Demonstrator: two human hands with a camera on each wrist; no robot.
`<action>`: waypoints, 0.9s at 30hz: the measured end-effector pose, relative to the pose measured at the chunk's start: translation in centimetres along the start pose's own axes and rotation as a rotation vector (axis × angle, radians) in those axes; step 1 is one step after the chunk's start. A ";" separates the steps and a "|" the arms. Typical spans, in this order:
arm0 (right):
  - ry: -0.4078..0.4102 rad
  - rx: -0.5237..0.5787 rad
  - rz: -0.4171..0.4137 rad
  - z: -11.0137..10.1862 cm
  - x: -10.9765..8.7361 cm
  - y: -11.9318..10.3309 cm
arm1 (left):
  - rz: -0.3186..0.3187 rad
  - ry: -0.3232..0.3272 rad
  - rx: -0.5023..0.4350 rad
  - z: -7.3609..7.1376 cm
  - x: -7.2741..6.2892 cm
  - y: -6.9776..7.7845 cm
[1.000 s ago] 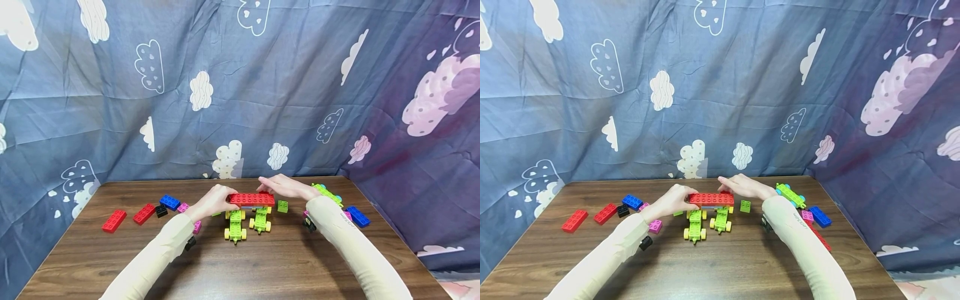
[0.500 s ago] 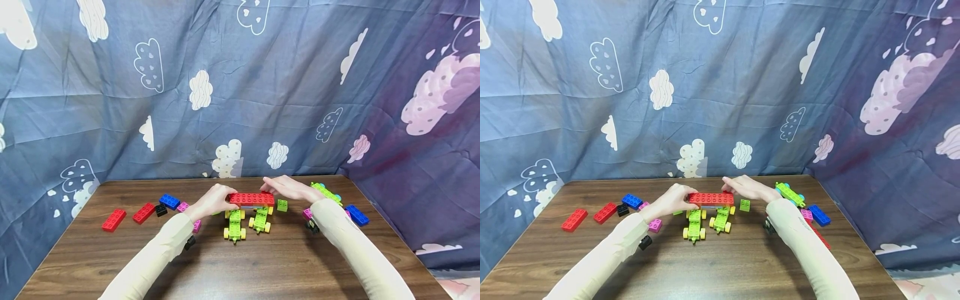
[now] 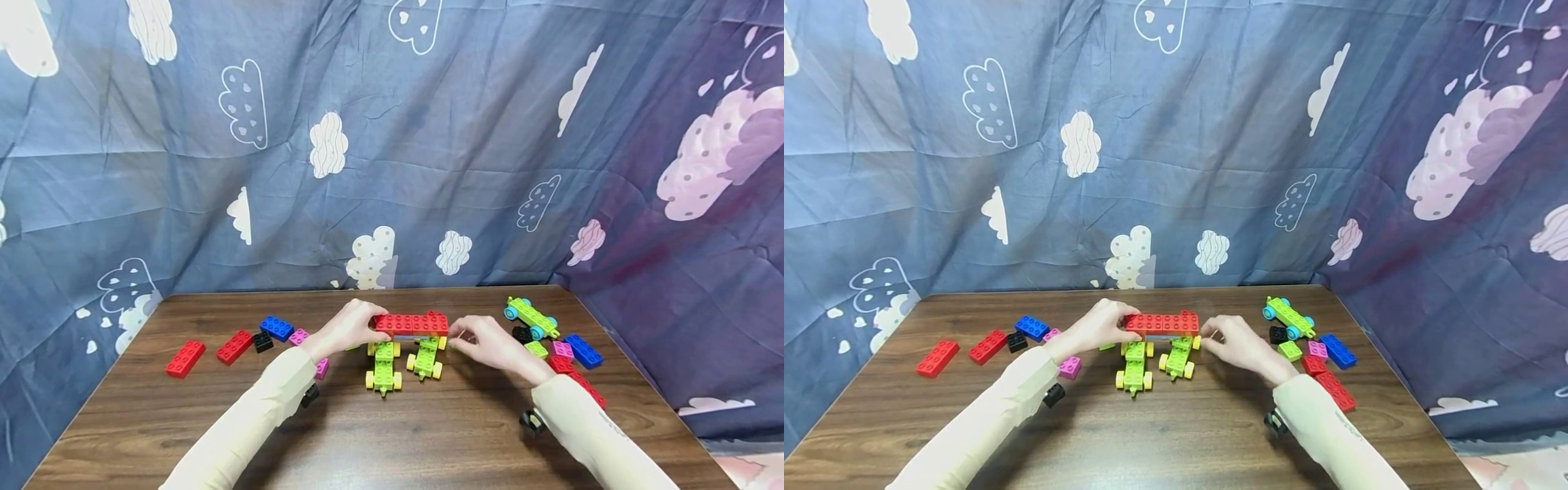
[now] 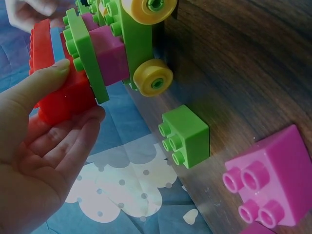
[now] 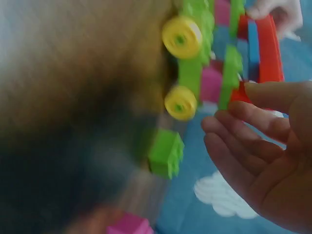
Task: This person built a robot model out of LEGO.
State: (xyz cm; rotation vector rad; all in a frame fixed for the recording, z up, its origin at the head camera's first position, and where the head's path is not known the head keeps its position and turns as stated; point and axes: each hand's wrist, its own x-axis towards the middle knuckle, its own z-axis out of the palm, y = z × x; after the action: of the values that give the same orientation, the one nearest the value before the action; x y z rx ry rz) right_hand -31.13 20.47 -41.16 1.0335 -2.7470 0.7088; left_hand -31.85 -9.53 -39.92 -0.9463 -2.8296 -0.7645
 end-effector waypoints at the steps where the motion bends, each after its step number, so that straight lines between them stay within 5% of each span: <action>1: -0.013 0.016 -0.004 0.3 -0.3 -0.3 | -0.001 0.001 0.001 0.0 0.0 0.0; 12: -0.126 0.130 0.014 2.7 -1.5 -0.7 | -0.004 -0.004 0.005 0.0 0.0 0.2; 27: -0.089 0.087 0.013 3.9 -1.5 -1.0 | -0.011 0.004 -0.019 0.0 -0.1 0.0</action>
State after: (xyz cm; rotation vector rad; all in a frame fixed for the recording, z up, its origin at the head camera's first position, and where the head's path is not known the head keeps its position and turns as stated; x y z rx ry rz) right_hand -29.16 18.87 -44.58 1.0910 -2.8229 0.8096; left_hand -31.74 -9.56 -39.97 -0.9315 -2.8313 -0.7943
